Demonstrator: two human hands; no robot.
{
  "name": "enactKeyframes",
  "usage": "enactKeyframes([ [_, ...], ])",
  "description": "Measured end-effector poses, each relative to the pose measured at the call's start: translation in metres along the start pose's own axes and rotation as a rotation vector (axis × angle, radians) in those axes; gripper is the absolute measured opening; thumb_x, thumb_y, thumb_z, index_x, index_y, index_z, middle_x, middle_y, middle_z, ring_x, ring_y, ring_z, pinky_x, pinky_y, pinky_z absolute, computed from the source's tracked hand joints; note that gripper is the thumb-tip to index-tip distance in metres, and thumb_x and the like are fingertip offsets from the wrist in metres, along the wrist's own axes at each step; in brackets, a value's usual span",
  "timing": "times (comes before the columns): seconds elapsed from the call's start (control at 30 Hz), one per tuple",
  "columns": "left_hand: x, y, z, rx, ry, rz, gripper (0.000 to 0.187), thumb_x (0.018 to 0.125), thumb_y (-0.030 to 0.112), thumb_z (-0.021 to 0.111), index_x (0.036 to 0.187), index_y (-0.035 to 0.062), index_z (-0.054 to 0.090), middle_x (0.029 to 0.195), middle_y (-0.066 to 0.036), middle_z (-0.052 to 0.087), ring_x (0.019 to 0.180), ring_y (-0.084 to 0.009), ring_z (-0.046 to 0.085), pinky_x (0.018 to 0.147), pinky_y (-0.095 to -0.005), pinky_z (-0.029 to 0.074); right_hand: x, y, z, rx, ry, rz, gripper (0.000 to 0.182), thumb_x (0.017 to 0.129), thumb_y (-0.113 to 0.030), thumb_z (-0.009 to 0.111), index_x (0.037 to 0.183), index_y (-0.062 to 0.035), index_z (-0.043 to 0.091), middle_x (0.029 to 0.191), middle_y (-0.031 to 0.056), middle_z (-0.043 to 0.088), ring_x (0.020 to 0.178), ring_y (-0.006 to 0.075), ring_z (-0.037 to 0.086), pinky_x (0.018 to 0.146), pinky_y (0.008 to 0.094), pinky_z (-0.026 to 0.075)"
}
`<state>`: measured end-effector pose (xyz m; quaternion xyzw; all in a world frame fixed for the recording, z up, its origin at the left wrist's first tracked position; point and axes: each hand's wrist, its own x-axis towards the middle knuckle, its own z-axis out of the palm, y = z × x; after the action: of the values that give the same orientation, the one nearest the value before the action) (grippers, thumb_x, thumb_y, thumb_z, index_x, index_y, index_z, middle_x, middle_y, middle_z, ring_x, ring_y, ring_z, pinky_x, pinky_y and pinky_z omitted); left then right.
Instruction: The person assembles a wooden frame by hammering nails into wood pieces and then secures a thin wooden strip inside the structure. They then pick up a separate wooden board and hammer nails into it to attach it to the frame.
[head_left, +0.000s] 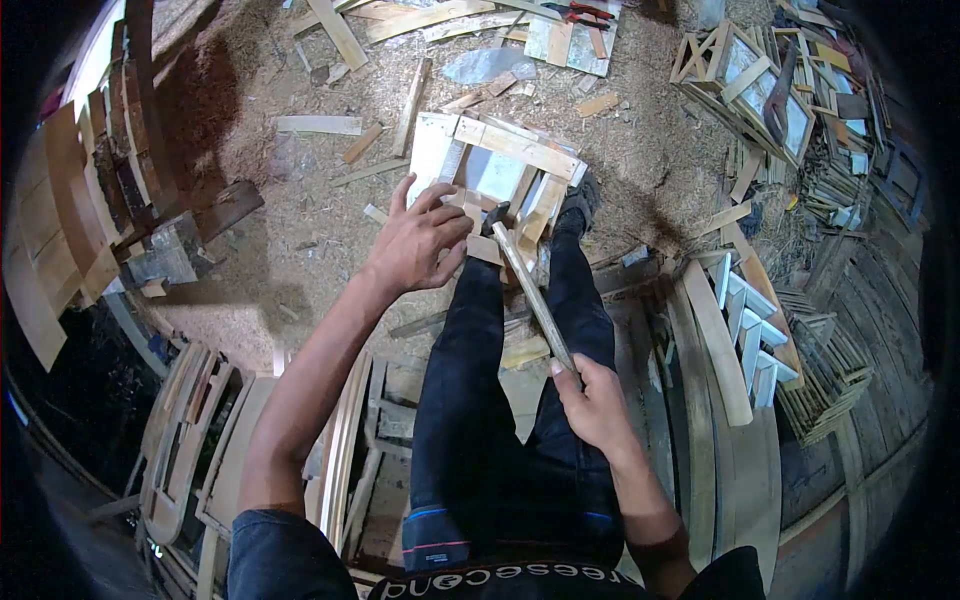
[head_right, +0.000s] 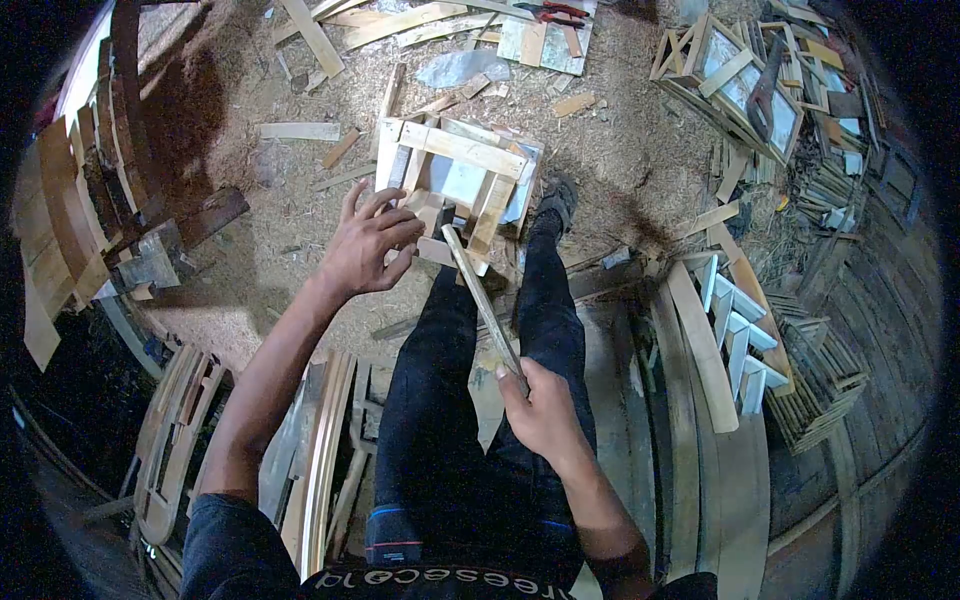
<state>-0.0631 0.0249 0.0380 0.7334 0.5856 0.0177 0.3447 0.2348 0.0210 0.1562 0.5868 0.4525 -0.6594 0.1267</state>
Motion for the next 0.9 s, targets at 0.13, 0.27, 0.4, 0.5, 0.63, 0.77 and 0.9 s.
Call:
enactKeyframes([
  [0.13, 0.000, 0.000, -0.004, 0.022, -0.036, 0.004, 0.033, 0.084, 0.035, 0.066, 0.109, 0.0139, 0.069, 0.113, -0.004, 0.067, 0.132, -0.0265, 0.046, 0.117, -0.0599, 0.016, 0.000, -0.001, 0.000, -0.004, 0.030, -0.030, 0.030, 0.097, -0.024, 0.058, 0.084, 0.0034, 0.057, 0.062, 0.0186, 0.054, 0.054, 0.0211, 0.051, 0.052, 0.0381, 0.039],
  [0.27, -0.003, -0.004, 0.001, 0.052, -0.070, 0.021, 0.046, 0.078, 0.046, 0.073, 0.113, 0.0160, 0.067, 0.119, -0.001, 0.065, 0.135, -0.0249, 0.042, 0.118, -0.0596, 0.014, 0.002, -0.001, -0.003, -0.049, 0.003, -0.026, 0.032, 0.097, -0.024, 0.058, 0.081, 0.0031, 0.055, 0.061, 0.0187, 0.052, 0.052, 0.0225, 0.050, 0.052, 0.0388, 0.038],
  [0.4, -0.004, -0.008, 0.007, 0.064, -0.077, 0.020, 0.044, 0.078, 0.040, 0.076, 0.114, 0.0177, 0.066, 0.122, 0.001, 0.063, 0.136, -0.0233, 0.041, 0.119, -0.0594, 0.011, 0.002, 0.000, -0.001, -0.032, 0.012, -0.045, 0.032, 0.097, -0.024, 0.058, 0.080, 0.0030, 0.054, 0.060, 0.0188, 0.051, 0.051, 0.0223, 0.049, 0.051, 0.0387, 0.038],
  [0.5, -0.004, -0.008, 0.010, 0.113, -0.048, 0.047, 0.041, 0.079, 0.037, 0.076, 0.114, 0.0179, 0.066, 0.122, 0.001, 0.064, 0.136, -0.0228, 0.041, 0.119, -0.0592, 0.012, 0.002, 0.001, -0.001, -0.033, 0.021, -0.061, 0.032, 0.097, -0.024, 0.057, 0.080, 0.0031, 0.054, 0.060, 0.0188, 0.051, 0.051, 0.0228, 0.049, 0.051, 0.0386, 0.038],
  [0.63, -0.006, -0.006, 0.010, 0.122, -0.044, 0.045, 0.040, 0.079, 0.035, 0.075, 0.114, 0.0177, 0.065, 0.122, 0.001, 0.064, 0.136, -0.0224, 0.042, 0.119, -0.0593, 0.013, 0.002, -0.007, -0.002, -0.007, 0.017, -0.031, 0.031, 0.097, -0.024, 0.057, 0.082, 0.0032, 0.056, 0.062, 0.0198, 0.053, 0.052, 0.0258, 0.052, 0.052, 0.0389, 0.039],
  [0.77, -0.005, -0.005, 0.008, 0.123, -0.050, 0.037, 0.040, 0.080, 0.036, 0.075, 0.114, 0.0172, 0.065, 0.121, 0.000, 0.063, 0.136, -0.0224, 0.042, 0.118, -0.0596, 0.014, 0.002, -0.009, -0.004, -0.018, 0.005, -0.014, 0.030, 0.097, -0.023, 0.057, 0.084, 0.0035, 0.057, 0.065, 0.0208, 0.056, 0.055, 0.0273, 0.056, 0.054, 0.0388, 0.041],
  [0.9, -0.006, -0.005, 0.008, 0.138, -0.066, 0.022, 0.040, 0.081, 0.037, 0.074, 0.114, 0.0172, 0.065, 0.121, 0.000, 0.063, 0.137, -0.0223, 0.041, 0.119, -0.0593, 0.014, 0.010, -0.027, -0.010, -0.130, 0.008, 0.047, 0.029, 0.096, -0.021, 0.056, 0.086, 0.0058, 0.058, 0.072, 0.0258, 0.061, 0.069, 0.0417, 0.062, 0.062, 0.0468, 0.046],
])
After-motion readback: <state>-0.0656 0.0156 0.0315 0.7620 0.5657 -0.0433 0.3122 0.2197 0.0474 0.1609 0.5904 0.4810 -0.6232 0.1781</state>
